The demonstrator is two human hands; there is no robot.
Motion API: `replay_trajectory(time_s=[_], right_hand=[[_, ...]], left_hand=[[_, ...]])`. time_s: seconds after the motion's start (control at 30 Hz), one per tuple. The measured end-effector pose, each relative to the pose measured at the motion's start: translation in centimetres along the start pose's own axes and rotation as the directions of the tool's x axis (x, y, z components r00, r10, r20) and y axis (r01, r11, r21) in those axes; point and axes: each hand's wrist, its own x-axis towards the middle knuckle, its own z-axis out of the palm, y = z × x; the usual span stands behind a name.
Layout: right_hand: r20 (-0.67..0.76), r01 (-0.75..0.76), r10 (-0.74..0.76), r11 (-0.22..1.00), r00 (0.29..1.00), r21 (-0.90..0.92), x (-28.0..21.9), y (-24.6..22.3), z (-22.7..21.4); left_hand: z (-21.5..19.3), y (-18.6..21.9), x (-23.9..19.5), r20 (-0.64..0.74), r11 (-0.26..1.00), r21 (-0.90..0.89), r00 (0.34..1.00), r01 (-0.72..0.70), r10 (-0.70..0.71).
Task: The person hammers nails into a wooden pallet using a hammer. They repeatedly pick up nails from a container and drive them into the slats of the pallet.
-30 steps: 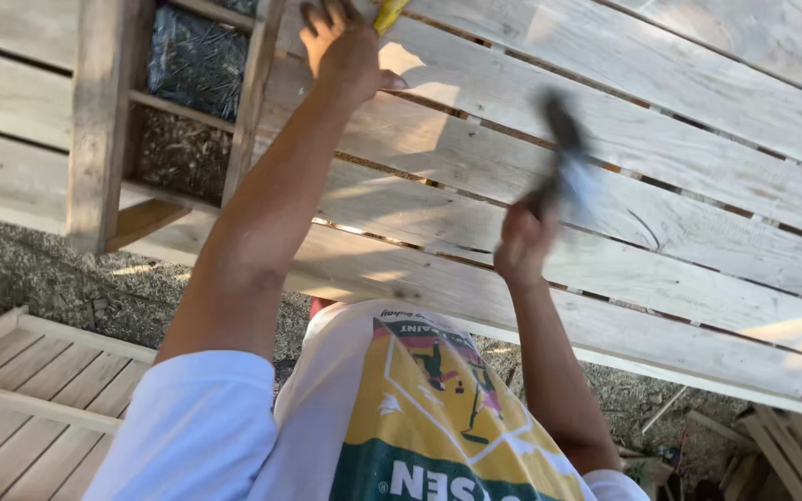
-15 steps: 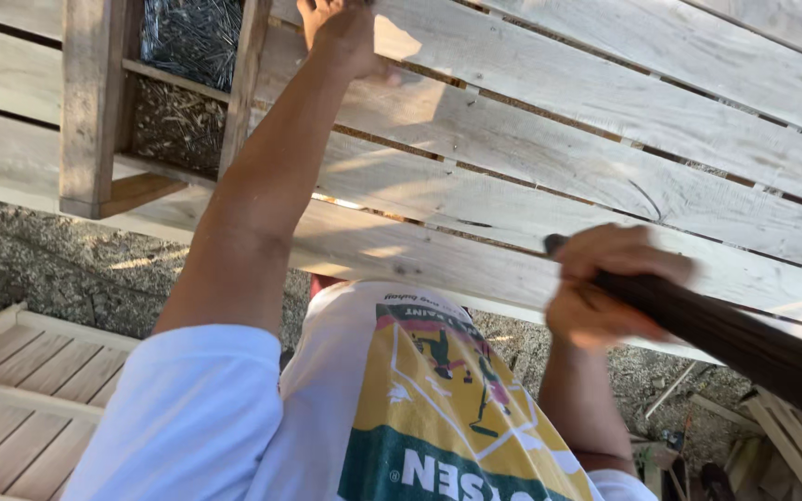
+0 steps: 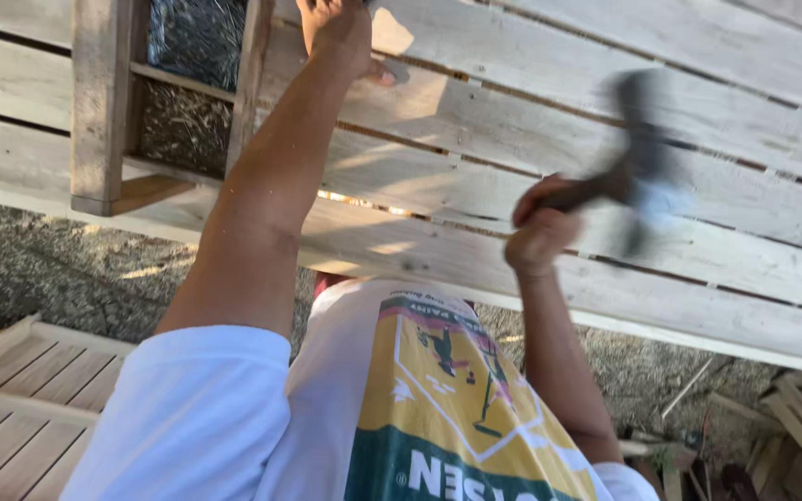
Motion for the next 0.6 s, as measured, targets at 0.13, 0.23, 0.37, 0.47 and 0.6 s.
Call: replay_trajectory(time_s=[0.13,0.23,0.37,0.47,0.6], right_hand=[[0.132,-0.300,0.459,0.746,0.879,-0.595,-0.1,2.4,1.4],[0.076,-0.542,0.585,0.787,0.808,-0.296,1.1,1.0,0.3],[0.076,-0.370,0.365,0.928,0.928,0.051,-0.3,-6.7,-3.8],[0.075,-0.111,0.090,0.935,0.993,0.338,-2.4,-12.1,-6.9],[0.027,-0.014,0.003,0.901,1.000,0.433,-5.2,-12.0,-5.9]], left_hand=[[1.6,0.1,-2.4,0.052,0.998,-0.056,0.999,-0.010,0.013],[2.3,1.4,-5.3,-0.198,0.984,0.092,0.966,-0.150,0.165],[5.8,1.5,-12.3,-0.251,0.923,0.145,0.889,-0.357,0.384],[6.9,1.1,-15.7,-0.113,0.923,0.128,0.919,-0.363,0.377],[6.8,1.4,-16.9,0.070,0.965,0.081,0.968,-0.248,0.243]])
